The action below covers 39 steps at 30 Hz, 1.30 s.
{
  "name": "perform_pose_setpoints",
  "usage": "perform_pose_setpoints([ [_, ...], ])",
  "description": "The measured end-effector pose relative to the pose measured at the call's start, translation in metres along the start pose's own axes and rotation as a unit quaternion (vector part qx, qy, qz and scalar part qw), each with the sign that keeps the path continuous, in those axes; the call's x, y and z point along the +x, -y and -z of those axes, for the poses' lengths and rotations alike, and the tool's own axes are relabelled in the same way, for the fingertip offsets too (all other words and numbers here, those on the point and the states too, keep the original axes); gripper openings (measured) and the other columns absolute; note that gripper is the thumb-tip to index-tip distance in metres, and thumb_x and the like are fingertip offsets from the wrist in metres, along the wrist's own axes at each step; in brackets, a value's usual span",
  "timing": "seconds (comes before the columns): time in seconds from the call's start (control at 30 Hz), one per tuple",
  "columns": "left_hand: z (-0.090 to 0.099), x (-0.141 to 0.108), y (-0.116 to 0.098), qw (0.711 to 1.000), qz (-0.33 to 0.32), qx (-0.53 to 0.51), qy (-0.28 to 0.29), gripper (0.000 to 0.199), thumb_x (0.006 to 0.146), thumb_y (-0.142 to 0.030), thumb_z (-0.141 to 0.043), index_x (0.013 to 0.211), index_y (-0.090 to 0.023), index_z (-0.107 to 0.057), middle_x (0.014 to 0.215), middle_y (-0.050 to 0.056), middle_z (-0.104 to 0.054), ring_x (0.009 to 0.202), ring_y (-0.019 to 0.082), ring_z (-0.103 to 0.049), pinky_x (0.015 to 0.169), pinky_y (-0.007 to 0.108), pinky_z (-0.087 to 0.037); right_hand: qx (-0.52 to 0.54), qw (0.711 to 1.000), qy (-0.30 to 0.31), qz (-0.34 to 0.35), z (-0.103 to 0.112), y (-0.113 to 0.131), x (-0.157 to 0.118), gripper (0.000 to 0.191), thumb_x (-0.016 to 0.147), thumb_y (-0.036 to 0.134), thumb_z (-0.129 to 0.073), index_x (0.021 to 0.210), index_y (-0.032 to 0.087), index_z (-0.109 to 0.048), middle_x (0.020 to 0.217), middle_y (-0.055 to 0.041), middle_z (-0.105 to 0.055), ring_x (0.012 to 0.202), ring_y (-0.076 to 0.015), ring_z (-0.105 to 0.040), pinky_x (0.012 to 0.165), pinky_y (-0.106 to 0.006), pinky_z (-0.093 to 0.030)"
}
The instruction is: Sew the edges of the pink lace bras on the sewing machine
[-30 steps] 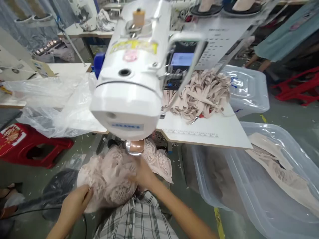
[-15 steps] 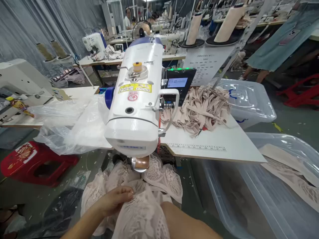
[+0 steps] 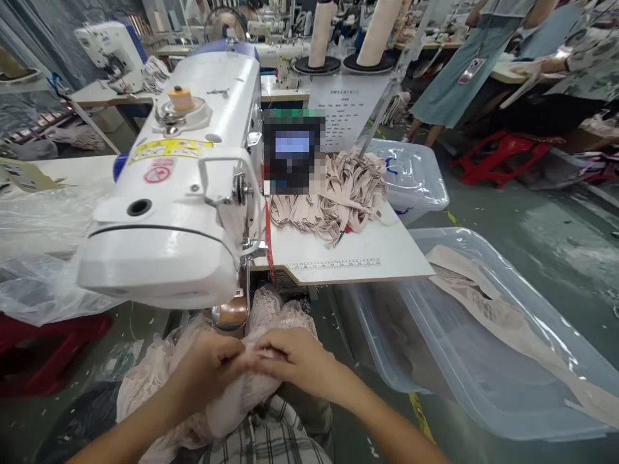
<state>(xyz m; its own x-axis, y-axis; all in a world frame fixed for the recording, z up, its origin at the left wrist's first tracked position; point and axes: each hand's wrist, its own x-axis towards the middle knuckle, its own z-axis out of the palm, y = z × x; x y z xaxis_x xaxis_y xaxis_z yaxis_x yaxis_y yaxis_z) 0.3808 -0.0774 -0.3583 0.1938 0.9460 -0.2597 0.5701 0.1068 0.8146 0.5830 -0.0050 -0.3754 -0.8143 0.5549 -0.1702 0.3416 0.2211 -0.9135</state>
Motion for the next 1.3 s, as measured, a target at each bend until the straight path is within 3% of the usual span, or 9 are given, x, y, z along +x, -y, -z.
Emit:
perform_pose_setpoints([
  [0.2,0.044,0.006,0.012,0.987,0.106,0.023,-0.117,0.044,0.084,-0.054,-0.057,0.058,-0.018,-0.055,0.051,-0.002,-0.044,0.049,0.011,-0.038,0.045,0.023,-0.027,0.044,0.993,-0.106,-0.015,0.005,-0.004,0.042,0.042,0.091,0.049,-0.056,0.063,0.018,-0.052,0.058,0.0028,-0.045,0.056,-0.0119,-0.042,0.053,-0.025,-0.028],
  [0.3,0.052,0.012,0.019,0.975,0.092,0.067,-0.192,0.041,0.082,-0.052,-0.060,0.055,-0.021,-0.058,0.045,-0.001,-0.044,0.048,0.015,-0.044,0.045,0.025,-0.035,0.051,0.993,-0.104,-0.026,0.014,-0.003,0.057,0.041,0.089,0.049,-0.060,0.061,0.020,-0.054,0.059,0.0009,-0.049,0.061,-0.0156,-0.049,0.057,-0.027,-0.037],
  [0.47,0.052,0.018,0.031,0.960,0.069,0.103,-0.249,0.026,0.077,-0.045,-0.065,0.065,-0.022,-0.064,0.058,0.003,-0.061,0.070,0.024,-0.061,0.062,0.030,-0.051,0.047,0.992,-0.114,-0.020,0.022,-0.002,0.066,0.033,0.086,0.050,-0.065,0.069,0.023,-0.066,0.063,-0.0017,-0.058,0.073,-0.0230,-0.060,0.071,-0.034,-0.051],
  [0.73,0.052,0.019,0.037,0.959,0.079,0.121,-0.244,0.024,0.074,-0.043,-0.065,0.071,-0.020,-0.065,0.071,0.006,-0.068,0.087,0.026,-0.062,0.075,0.030,-0.054,0.063,0.991,-0.116,-0.027,0.025,-0.007,0.069,0.039,0.082,0.060,-0.066,0.076,0.022,-0.068,0.071,-0.0037,-0.063,0.078,-0.0248,-0.061,0.079,-0.039,-0.054],
  [0.83,0.054,0.019,0.033,0.960,0.073,0.123,-0.240,0.023,0.077,-0.041,-0.063,0.069,-0.020,-0.061,0.068,0.005,-0.065,0.084,0.023,-0.061,0.074,0.029,-0.053,0.097,0.988,-0.112,-0.042,0.017,-0.030,0.066,0.049,0.080,0.063,-0.066,0.101,0.019,-0.068,0.092,-0.0071,-0.068,0.086,-0.0263,-0.063,0.085,-0.042,-0.053],
  [0.93,0.060,0.019,0.032,0.962,0.056,0.123,-0.238,0.022,0.078,-0.039,-0.061,0.066,-0.021,-0.058,0.068,0.005,-0.065,0.081,0.023,-0.060,0.072,0.028,-0.052,0.150,0.988,-0.034,-0.015,0.003,-0.060,0.061,0.081,0.074,0.064,-0.072,0.136,0.016,-0.050,0.126,-0.0143,-0.061,0.112,-0.0306,-0.060,0.098,-0.045,-0.048],
  [1.0,0.065,0.019,0.033,0.962,0.046,0.126,-0.236,0.021,0.078,-0.037,-0.059,0.064,-0.022,-0.056,0.067,0.006,-0.064,0.077,0.023,-0.059,0.069,0.029,-0.051,0.176,0.983,0.052,-0.002,-0.005,-0.075,0.057,0.088,0.069,0.061,-0.078,0.138,0.016,-0.049,0.134,-0.0154,-0.058,0.120,-0.0318,-0.056,0.104,-0.045,-0.043],
  [1.2,0.068,0.017,0.031,0.970,0.043,0.107,-0.212,0.021,0.083,-0.038,-0.055,0.070,-0.021,-0.059,0.054,0.001,-0.056,0.065,0.019,-0.053,0.061,0.026,-0.046,0.281,0.942,0.184,-0.013,-0.005,-0.097,0.033,0.050,0.071,0.053,-0.080,0.103,0.015,-0.071,0.104,-0.0084,-0.072,0.105,-0.0268,-0.065,0.101,-0.040,-0.047],
  [1.3,0.066,0.015,0.028,0.973,0.064,0.091,-0.203,0.028,0.085,-0.037,-0.053,0.062,-0.021,-0.055,0.046,-0.002,-0.045,0.056,0.016,-0.047,0.055,0.025,-0.039,0.305,0.933,0.189,-0.031,-0.003,-0.107,0.020,0.040,0.072,0.054,-0.079,0.079,0.015,-0.070,0.080,-0.0039,-0.070,0.086,-0.0220,-0.066,0.089,-0.036,-0.052],
])
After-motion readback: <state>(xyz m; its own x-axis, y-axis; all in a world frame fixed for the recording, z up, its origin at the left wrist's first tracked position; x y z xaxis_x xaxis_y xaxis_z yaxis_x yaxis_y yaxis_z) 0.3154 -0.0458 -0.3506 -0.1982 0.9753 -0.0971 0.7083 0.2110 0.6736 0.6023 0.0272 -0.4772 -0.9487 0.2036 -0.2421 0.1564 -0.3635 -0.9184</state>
